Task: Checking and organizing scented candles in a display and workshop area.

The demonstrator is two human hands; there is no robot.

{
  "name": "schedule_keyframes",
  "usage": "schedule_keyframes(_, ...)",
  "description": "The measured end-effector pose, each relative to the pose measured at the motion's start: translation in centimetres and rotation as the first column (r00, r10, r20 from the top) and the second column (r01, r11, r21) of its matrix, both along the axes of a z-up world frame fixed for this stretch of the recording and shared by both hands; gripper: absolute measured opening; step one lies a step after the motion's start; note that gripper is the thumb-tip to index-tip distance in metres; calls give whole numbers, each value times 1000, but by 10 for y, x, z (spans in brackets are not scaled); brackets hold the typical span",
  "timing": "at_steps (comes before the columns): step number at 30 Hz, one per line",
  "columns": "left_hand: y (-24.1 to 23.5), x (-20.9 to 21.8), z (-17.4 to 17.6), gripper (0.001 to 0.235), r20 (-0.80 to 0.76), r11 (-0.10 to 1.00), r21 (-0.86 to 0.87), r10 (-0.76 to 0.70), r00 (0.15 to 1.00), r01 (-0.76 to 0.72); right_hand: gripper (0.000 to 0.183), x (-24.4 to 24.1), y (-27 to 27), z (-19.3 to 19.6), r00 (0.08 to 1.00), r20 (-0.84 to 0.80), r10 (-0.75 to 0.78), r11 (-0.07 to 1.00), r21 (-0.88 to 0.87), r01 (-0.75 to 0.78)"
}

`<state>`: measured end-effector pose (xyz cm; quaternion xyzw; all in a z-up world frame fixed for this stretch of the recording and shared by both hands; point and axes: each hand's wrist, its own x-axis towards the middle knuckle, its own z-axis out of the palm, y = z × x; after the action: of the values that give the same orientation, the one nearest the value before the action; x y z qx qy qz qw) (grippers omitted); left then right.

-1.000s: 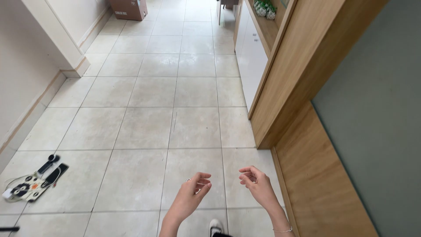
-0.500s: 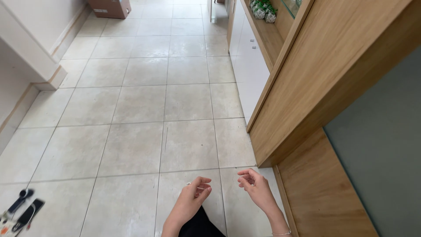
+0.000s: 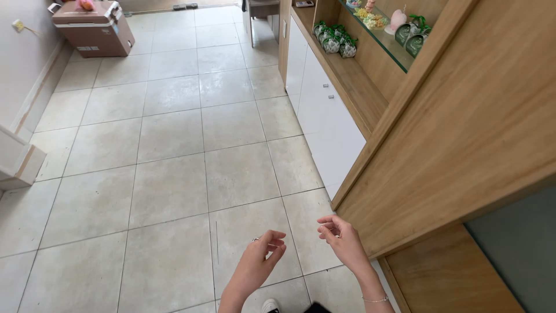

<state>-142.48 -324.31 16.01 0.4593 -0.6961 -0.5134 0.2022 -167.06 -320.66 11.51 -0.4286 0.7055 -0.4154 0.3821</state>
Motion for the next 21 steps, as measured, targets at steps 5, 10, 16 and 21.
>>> schedule_keyframes(5,-86,-5,-21,26,-48,995,97,28,998,-23,21,-11,-81,-11,1000,13,-24,999,48,23)
schedule_keyframes(10,-176,-22,-42,27,-27,985,166,62,998,-57,20,-31,-170,-16,999,30,-32,995,99,29)
schedule_keyframes(16,-319,-66,-40,28,-49,987,139,89,995,-81,20,-77,-319,-17,1000,16,24,998,53,-25)
schedule_keyframes(21,-432,-116,-15,28,-54,994,86,76,996,-71,21,-121,-433,15,999,-19,48,999,1,-48)
